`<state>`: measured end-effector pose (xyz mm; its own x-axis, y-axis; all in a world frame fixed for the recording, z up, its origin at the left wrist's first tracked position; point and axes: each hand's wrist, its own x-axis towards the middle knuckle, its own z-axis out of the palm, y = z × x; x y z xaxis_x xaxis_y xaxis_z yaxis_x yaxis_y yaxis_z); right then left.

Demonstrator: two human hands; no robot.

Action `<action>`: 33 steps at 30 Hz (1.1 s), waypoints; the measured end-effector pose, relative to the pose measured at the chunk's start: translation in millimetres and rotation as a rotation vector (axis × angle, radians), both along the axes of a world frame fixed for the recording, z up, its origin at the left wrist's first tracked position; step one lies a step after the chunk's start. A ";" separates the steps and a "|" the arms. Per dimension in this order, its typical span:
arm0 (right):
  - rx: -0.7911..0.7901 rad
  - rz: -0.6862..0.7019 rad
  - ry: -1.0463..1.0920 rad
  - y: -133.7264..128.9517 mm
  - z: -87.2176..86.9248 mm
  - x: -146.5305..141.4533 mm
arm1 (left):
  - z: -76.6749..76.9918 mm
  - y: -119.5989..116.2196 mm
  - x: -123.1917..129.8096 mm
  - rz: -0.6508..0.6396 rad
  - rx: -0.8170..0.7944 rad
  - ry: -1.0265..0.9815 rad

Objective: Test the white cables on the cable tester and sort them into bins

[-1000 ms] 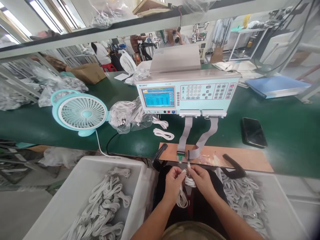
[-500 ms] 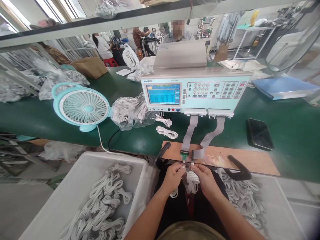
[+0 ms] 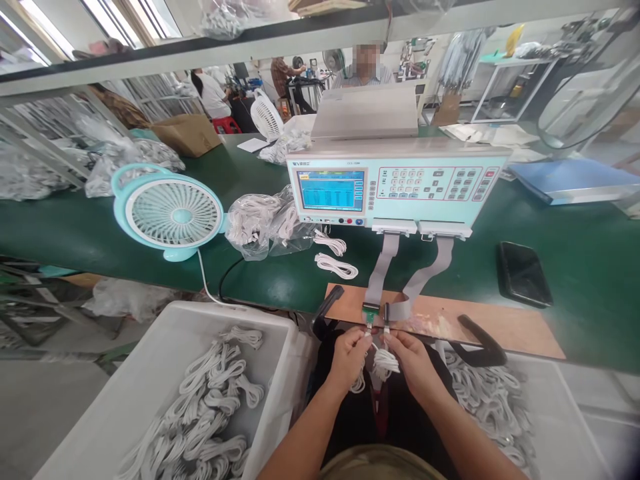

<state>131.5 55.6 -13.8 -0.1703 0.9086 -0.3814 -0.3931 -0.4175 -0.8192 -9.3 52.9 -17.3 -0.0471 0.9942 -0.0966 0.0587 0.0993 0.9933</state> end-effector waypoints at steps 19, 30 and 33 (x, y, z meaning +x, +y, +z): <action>-0.013 -0.025 0.037 -2.1 -4.1 -3.6 | -10.0 -7.2 12.3 0.109 0.024 -0.216; -0.005 -0.055 -0.065 -2.7 1.9 -7.1 | -16.2 0.1 14.0 0.103 -0.019 -0.240; 0.002 -0.064 -0.130 0.8 -0.9 -5.1 | -9.7 5.8 14.8 0.082 -0.052 -0.202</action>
